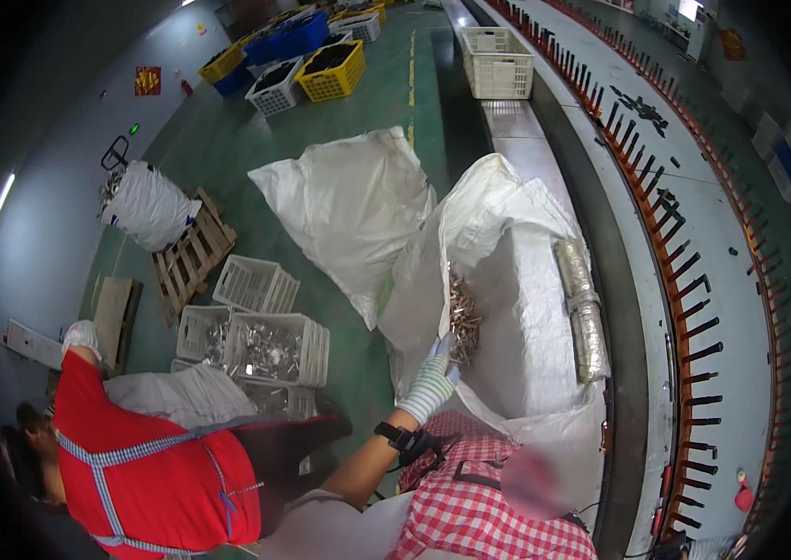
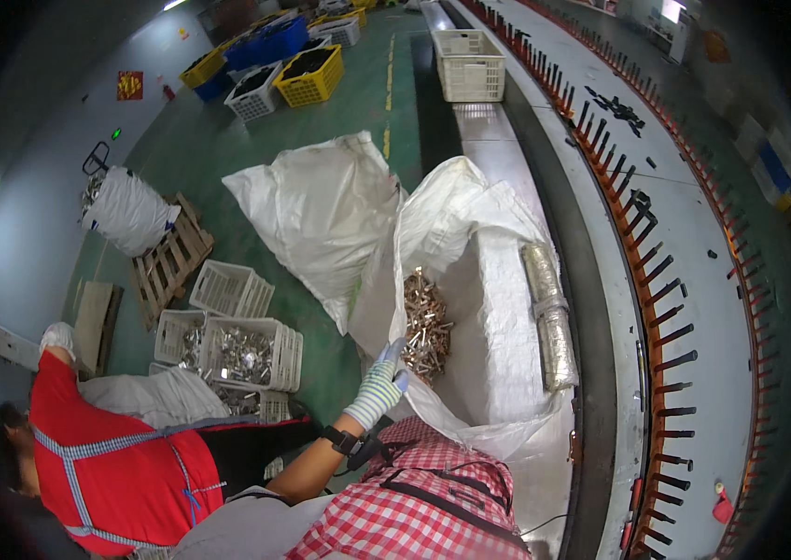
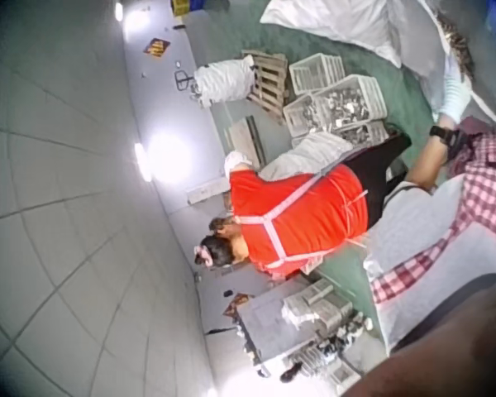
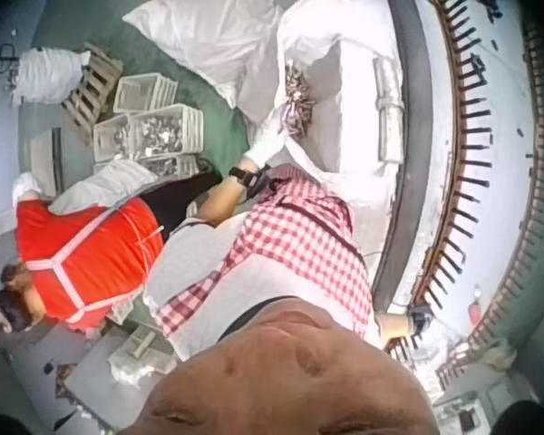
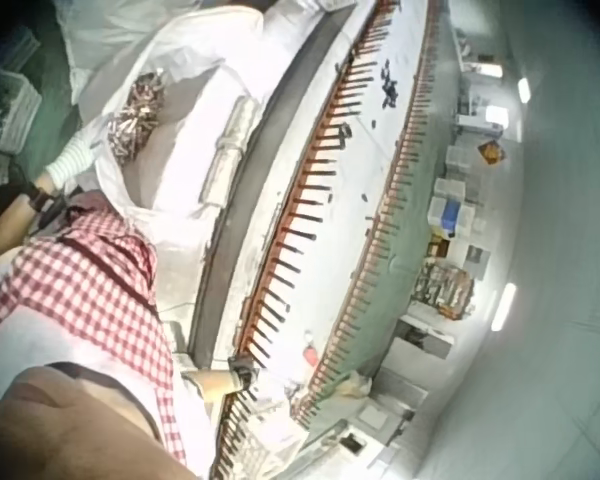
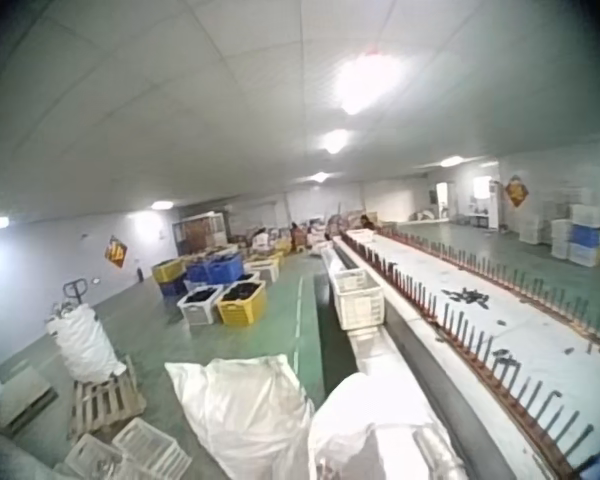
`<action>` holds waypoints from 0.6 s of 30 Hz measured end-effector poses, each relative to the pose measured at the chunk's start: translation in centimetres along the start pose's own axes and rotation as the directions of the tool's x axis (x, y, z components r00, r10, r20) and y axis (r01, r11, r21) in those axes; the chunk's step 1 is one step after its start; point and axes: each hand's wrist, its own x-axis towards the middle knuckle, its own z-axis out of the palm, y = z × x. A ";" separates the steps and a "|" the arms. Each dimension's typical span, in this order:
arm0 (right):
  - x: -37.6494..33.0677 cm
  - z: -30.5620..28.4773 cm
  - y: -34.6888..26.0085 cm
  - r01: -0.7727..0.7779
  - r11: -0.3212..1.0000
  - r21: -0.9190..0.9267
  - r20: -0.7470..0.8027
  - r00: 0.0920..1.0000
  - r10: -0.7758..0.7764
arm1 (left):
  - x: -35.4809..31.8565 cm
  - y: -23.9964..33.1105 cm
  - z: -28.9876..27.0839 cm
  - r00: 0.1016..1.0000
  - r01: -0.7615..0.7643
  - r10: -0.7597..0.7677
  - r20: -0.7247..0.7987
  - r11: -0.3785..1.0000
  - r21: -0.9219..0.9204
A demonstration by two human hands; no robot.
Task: The worker is sorting metal components from a production line table into white bags and plastic crates.
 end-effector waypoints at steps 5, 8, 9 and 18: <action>3.7 -1.8 -2.0 -0.067 0.990 -0.125 0.188 0.978 0.090 | -0.8 -0.1 0.1 0.993 0.116 -0.116 0.009 0.992 -0.039; 4.2 19.6 -16.4 -0.094 0.974 -0.207 0.248 0.958 0.145 | -1.3 -0.9 1.2 0.995 0.092 -0.092 -0.028 0.996 0.000; 4.2 20.9 -18.0 -0.097 0.967 -0.238 0.275 0.948 0.163 | -1.8 -1.0 0.7 0.993 0.111 -0.111 -0.042 0.994 -0.004; 2.1 14.4 -10.3 -0.192 0.892 -0.408 0.459 0.802 0.382 | -3.3 -0.5 -0.6 0.987 0.163 -0.163 0.010 0.986 -0.028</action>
